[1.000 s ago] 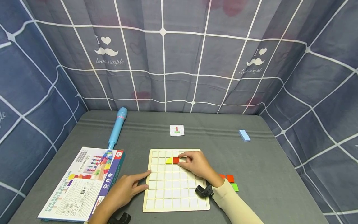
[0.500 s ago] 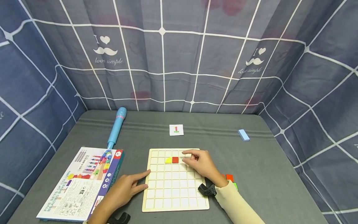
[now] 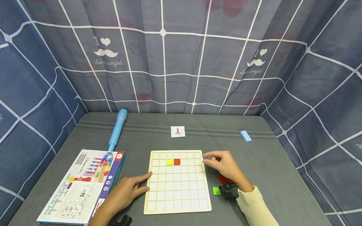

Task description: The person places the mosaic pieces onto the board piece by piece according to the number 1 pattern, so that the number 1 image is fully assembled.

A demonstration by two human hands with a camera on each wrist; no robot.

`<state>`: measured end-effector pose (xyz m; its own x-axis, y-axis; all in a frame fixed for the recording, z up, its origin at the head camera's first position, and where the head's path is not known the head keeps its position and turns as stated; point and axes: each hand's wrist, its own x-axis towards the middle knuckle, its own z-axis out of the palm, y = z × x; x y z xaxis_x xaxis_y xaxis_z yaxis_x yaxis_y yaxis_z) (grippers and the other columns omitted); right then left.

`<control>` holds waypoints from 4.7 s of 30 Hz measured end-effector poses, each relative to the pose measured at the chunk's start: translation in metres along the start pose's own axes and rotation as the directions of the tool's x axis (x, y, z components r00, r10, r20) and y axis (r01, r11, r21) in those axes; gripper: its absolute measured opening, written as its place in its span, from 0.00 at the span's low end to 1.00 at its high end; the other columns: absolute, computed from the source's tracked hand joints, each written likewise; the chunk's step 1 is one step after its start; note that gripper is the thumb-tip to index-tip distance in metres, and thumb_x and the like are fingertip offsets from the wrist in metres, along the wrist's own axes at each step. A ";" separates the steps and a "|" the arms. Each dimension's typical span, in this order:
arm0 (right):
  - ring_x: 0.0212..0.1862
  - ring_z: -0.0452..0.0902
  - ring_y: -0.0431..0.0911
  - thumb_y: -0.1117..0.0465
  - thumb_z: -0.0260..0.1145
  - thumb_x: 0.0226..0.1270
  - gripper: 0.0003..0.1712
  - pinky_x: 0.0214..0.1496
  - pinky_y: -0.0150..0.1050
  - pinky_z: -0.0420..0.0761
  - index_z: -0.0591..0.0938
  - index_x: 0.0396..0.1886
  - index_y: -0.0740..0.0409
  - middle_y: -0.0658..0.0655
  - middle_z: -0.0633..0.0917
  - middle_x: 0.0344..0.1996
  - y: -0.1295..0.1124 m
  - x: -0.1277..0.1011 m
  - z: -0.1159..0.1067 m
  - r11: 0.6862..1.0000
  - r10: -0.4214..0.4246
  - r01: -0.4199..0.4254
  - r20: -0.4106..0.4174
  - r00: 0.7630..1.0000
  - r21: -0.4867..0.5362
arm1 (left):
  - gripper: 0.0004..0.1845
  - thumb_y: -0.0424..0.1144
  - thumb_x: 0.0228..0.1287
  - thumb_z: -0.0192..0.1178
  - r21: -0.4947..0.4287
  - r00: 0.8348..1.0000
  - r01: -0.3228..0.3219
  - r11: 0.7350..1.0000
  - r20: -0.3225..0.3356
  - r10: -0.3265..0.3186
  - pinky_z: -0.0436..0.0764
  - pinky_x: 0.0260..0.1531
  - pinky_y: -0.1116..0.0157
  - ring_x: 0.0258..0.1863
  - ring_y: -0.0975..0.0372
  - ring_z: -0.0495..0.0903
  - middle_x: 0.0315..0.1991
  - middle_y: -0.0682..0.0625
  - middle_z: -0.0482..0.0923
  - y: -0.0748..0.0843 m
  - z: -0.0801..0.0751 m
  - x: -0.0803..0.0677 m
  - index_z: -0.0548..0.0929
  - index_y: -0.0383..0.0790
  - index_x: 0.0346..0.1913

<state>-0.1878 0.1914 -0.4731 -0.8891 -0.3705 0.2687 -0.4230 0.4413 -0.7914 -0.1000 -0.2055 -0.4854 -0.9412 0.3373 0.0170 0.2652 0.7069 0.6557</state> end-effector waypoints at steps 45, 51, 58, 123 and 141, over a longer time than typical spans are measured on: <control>0.19 0.62 0.31 0.55 0.82 0.54 0.12 0.21 0.30 0.63 0.91 0.38 0.45 0.39 0.70 0.15 0.038 -0.092 -0.035 0.971 0.186 -0.197 -0.086 0.979 -0.138 | 0.28 0.53 0.68 0.66 0.009 1.000 0.014 1.000 0.008 -0.014 0.58 0.17 0.72 0.16 0.74 0.55 0.16 0.65 0.61 0.002 -0.001 0.001 0.81 0.49 0.68; 0.19 0.62 0.31 0.56 0.83 0.53 0.12 0.22 0.30 0.64 0.91 0.38 0.46 0.40 0.70 0.16 0.037 -0.093 -0.036 0.976 0.191 -0.196 -0.062 0.980 -0.094 | 0.28 0.53 0.68 0.66 0.009 1.000 0.012 1.000 0.009 -0.012 0.58 0.17 0.72 0.16 0.74 0.55 0.16 0.65 0.61 0.002 -0.001 0.000 0.80 0.49 0.68; 0.19 0.63 0.31 0.56 0.83 0.53 0.11 0.21 0.30 0.64 0.91 0.37 0.46 0.39 0.71 0.16 0.036 -0.092 -0.035 0.976 0.188 -0.193 -0.063 0.980 -0.102 | 0.29 0.54 0.68 0.66 0.012 1.000 0.014 1.000 0.007 -0.014 0.58 0.17 0.72 0.16 0.74 0.55 0.16 0.65 0.61 0.002 -0.001 0.001 0.81 0.49 0.68; 0.16 0.60 0.33 0.56 0.82 0.54 0.13 0.19 0.31 0.61 0.92 0.40 0.49 0.39 0.70 0.13 0.031 -0.080 -0.023 0.933 0.206 -0.255 -0.207 0.957 -0.252 | 0.28 0.53 0.67 0.67 0.014 1.000 0.017 1.000 0.014 -0.018 0.58 0.17 0.72 0.16 0.73 0.55 0.16 0.65 0.61 0.003 -0.002 0.002 0.81 0.49 0.68; 0.16 0.56 0.30 0.54 0.80 0.58 0.13 0.20 0.30 0.60 0.92 0.44 0.46 0.34 0.64 0.12 0.024 -0.058 -0.017 0.941 0.071 -0.108 -0.124 0.990 -0.322 | 0.27 0.51 0.68 0.67 0.006 1.000 0.004 1.000 0.018 -0.004 0.58 0.18 0.72 0.16 0.73 0.56 0.16 0.65 0.61 -0.001 0.002 0.001 0.81 0.48 0.68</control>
<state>-0.1494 0.2374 -0.4980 -0.9316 -0.2344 0.2777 -0.3585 0.7180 -0.5967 -0.1007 -0.2045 -0.4872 -0.9385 0.3453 0.0011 0.2628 0.7121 0.6510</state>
